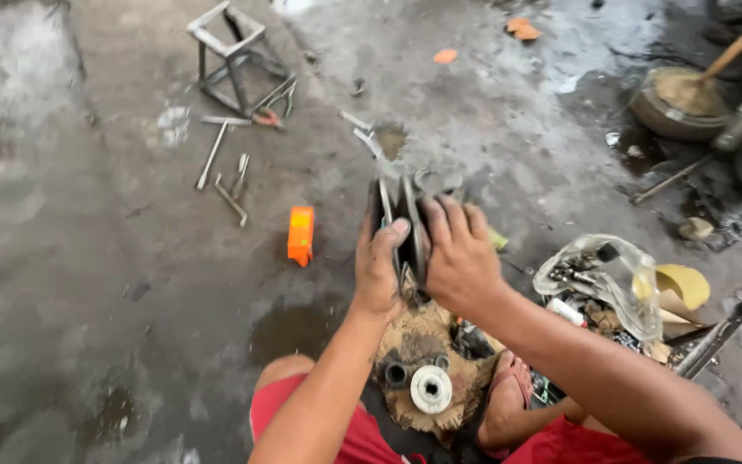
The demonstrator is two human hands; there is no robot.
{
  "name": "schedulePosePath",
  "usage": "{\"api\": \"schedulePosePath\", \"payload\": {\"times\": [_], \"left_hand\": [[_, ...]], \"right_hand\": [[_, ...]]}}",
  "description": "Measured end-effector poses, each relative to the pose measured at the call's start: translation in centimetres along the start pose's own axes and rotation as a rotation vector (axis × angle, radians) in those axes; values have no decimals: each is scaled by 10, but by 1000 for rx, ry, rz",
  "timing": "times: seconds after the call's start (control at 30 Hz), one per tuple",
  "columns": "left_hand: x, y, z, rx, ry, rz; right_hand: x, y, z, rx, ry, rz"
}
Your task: Cleaning and assembling motorcycle CVT components including the variator and clutch
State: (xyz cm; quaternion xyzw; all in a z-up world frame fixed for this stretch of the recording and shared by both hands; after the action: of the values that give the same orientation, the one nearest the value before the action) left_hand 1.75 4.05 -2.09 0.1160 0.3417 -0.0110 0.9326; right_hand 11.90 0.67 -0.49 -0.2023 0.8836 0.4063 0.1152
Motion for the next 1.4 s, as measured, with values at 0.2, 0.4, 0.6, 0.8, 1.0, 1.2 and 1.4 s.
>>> {"api": "schedulePosePath", "payload": {"times": [0.2, 0.4, 0.6, 0.8, 1.0, 1.2, 1.4], "left_hand": [[10, -1, -48, 230, 613, 166], [10, -3, -41, 449, 868, 260], [55, -18, -42, 162, 809, 326], [33, -3, -35, 505, 879, 283], [46, -1, -39, 325, 826, 264], [25, -5, -25, 356, 795, -142], [55, -1, -51, 300, -104, -295]], "right_hand": [[-43, -53, 74, 128, 388, 111], [-50, -53, 73, 476, 585, 340], [-37, -43, 41, 78, 308, 79], [-34, -54, 44, 353, 755, 363], [-29, -58, 42, 161, 271, 147], [-36, -51, 44, 125, 289, 111], [-65, 3, -5, 1070, 813, 298]]}}
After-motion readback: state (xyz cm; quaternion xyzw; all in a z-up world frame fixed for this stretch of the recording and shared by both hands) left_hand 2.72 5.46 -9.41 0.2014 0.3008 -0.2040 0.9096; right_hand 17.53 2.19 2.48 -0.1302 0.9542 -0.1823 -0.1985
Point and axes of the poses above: each hand's wrist, its own y-axis towards the middle knuckle, its own z-axis out of the palm, x = y × z, the point moved 2 cm from there along y, towards the middle knuckle, and after that the axes turned 1 degree about -y, right-handed, at the moved point
